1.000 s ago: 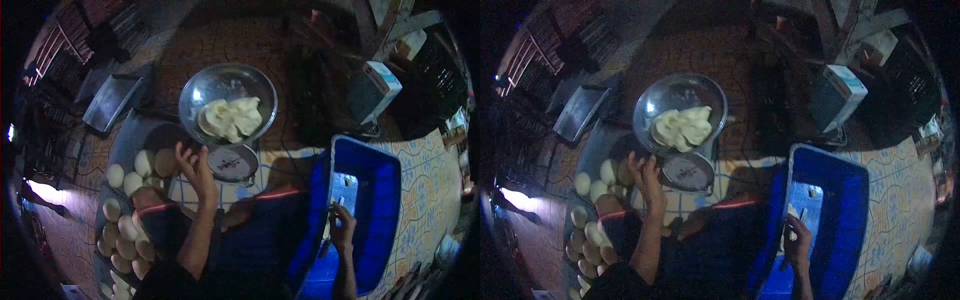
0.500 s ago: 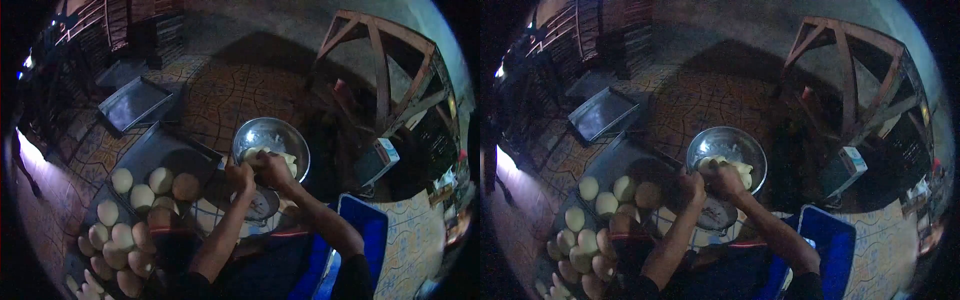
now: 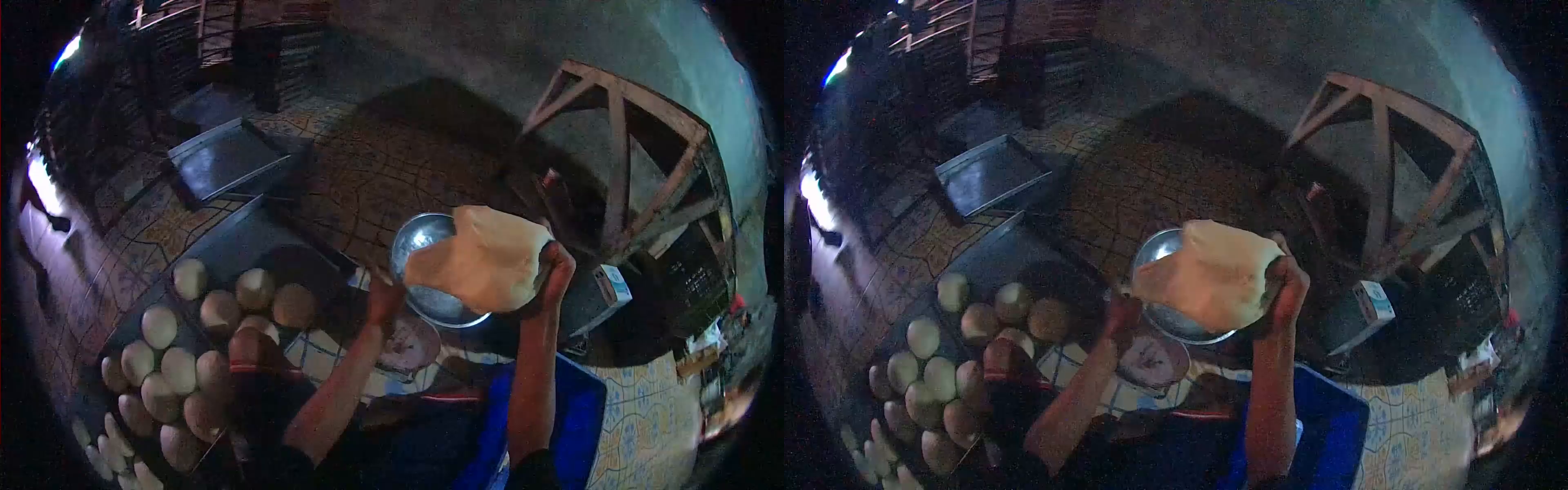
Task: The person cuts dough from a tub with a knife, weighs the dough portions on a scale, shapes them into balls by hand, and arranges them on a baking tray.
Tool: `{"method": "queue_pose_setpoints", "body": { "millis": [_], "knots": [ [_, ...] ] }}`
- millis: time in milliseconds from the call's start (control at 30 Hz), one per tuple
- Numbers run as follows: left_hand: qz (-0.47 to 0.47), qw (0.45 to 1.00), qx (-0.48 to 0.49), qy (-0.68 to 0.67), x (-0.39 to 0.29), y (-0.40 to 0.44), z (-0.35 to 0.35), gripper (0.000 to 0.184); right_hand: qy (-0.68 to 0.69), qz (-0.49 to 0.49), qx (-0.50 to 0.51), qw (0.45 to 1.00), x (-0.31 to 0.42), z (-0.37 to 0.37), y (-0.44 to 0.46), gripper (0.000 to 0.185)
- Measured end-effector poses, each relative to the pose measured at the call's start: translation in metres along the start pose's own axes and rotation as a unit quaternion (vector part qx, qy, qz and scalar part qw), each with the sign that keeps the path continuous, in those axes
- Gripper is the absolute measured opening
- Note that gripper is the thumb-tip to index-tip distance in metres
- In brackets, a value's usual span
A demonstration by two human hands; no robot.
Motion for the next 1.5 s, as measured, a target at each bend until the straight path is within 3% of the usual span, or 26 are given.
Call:
{"method": "queue_pose_setpoints", "body": {
  "millis": [33,133,200,267,300,433,500,533,567,633,667,700,767,800,833,900,933,967,1033,1100,1167,1233,1300,1367,1433,1500],
  "knots": [
    [0.017,0.966,0.108,-0.236,-0.06,-0.056,-0.011,0.057,0.021,-0.002,0.053,0.998,0.004,0.016,-0.007,0.018],
    [0.02,0.941,0.141,-0.306,-0.136,-0.155,-0.011,0.06,-0.065,0.042,0.156,0.985,-0.025,0.036,-0.061,0.027],
    [-0.018,0.82,0.219,-0.529,-0.127,-0.198,0.003,0.055,-0.123,0.143,0.158,0.969,-0.076,0.033,-0.107,0.038],
    [-0.088,0.826,0.183,-0.526,-0.07,-0.215,-0.015,0.051,-0.063,0.269,0.0,0.961,-0.115,0.003,-0.148,0.041],
    [-0.134,0.823,0.175,-0.523,-0.049,-0.224,-0.023,0.047,-0.053,0.292,0.001,0.955,-0.124,-0.002,-0.159,0.041],
    [-0.219,0.913,0.025,-0.345,-0.029,-0.219,-0.025,0.037,-0.262,0.222,-0.01,0.939,-0.151,-0.023,-0.21,0.064],
    [-0.223,0.92,0.065,-0.317,0.016,-0.215,-0.017,0.032,-0.228,0.325,-0.28,0.874,-0.174,-0.046,-0.256,0.027],
    [-0.164,0.916,0.105,-0.351,0.02,-0.213,-0.02,0.035,-0.213,0.218,-0.298,0.904,-0.174,-0.056,-0.249,0.017],
    [-0.1,0.908,0.146,-0.38,0.02,-0.208,-0.028,0.038,-0.21,0.218,-0.313,0.9,-0.177,-0.06,-0.251,0.017],
    [-0.058,0.952,0.144,-0.264,0.016,-0.199,-0.05,0.049,-0.173,0.159,-0.334,0.913,-0.163,-0.039,-0.228,0.018],
    [-0.143,0.92,0.139,-0.338,0.06,-0.201,-0.054,0.053,-0.269,0.222,-0.193,0.917,-0.178,-0.036,-0.226,0.02],
    [-0.225,0.875,0.128,-0.409,0.088,-0.205,-0.058,0.057,-0.262,0.219,-0.203,0.918,-0.191,-0.044,-0.233,0.02],
    [-0.217,0.842,0.122,-0.478,0.045,-0.216,-0.06,0.052,-0.302,0.322,-0.082,0.894,-0.225,-0.036,-0.232,0.026],
    [-0.175,0.82,0.143,-0.526,0.041,-0.217,-0.067,0.048,0.032,0.324,-0.278,0.904,-0.228,-0.048,-0.241,0.035],
    [-0.13,0.794,0.161,-0.572,0.036,-0.22,-0.074,0.045,0.034,0.335,-0.271,0.902,-0.222,-0.052,-0.243,0.035],
    [-0.161,0.825,0.08,-0.535,0.031,-0.223,-0.072,0.035,-0.264,0.251,-0.053,0.93,-0.193,-0.048,-0.227,0.041],
    [-0.164,0.886,0.059,-0.43,0.025,-0.226,-0.068,0.035,-0.357,0.296,-0.046,0.885,-0.201,-0.044,-0.24,0.047],
    [-0.171,0.932,0.045,-0.318,0.017,-0.227,-0.063,0.035,-0.267,0.318,-0.086,0.906,-0.213,-0.04,-0.255,0.049],
    [-0.271,0.918,0.075,-0.28,0.022,-0.227,-0.046,0.036,-0.176,0.37,-0.319,0.855,-0.222,-0.05,-0.273,0.047],
    [-0.123,0.947,0.113,-0.274,0.019,-0.202,-0.059,0.044,-0.142,0.307,-0.353,0.872,-0.209,-0.053,-0.251,0.044],
    [-0.184,0.965,0.08,-0.167,0.042,-0.207,-0.077,0.045,-0.102,0.245,-0.382,0.885,-0.2,-0.048,-0.249,0.042],
    [-0.288,0.791,0.198,-0.502,0.045,-0.215,-0.049,0.041,-0.089,0.368,-0.279,0.882,-0.218,-0.025,-0.248,0.041],
    [-0.319,0.816,0.111,-0.47,0.045,-0.225,-0.057,0.034,-0.183,0.452,-0.234,0.841,-0.207,-0.04,-0.25,0.056],
    [-0.219,0.852,0.017,-0.476,0.018,-0.225,-0.066,0.029,-0.192,0.292,-0.113,0.93,-0.197,-0.066,-0.236,0.062],
    [-0.21,0.851,-0.004,-0.481,0.009,-0.227,-0.053,0.025,-0.233,0.252,-0.104,0.933,-0.212,-0.053,-0.25,0.066],
    [-0.219,0.92,0.019,-0.325,0.01,-0.23,-0.047,0.02,-0.071,0.337,-0.377,0.86,-0.26,-0.082,-0.317,0.06]
  ]
}}
Point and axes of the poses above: each hand's wrist, its own y-axis towards the middle knuckle, its own z-axis out of the palm, x = y × z, the point moved 7 cm from there along y, towards the middle knuckle, and after that the axes turned 11 degrees about x, right-handed, at the moved point
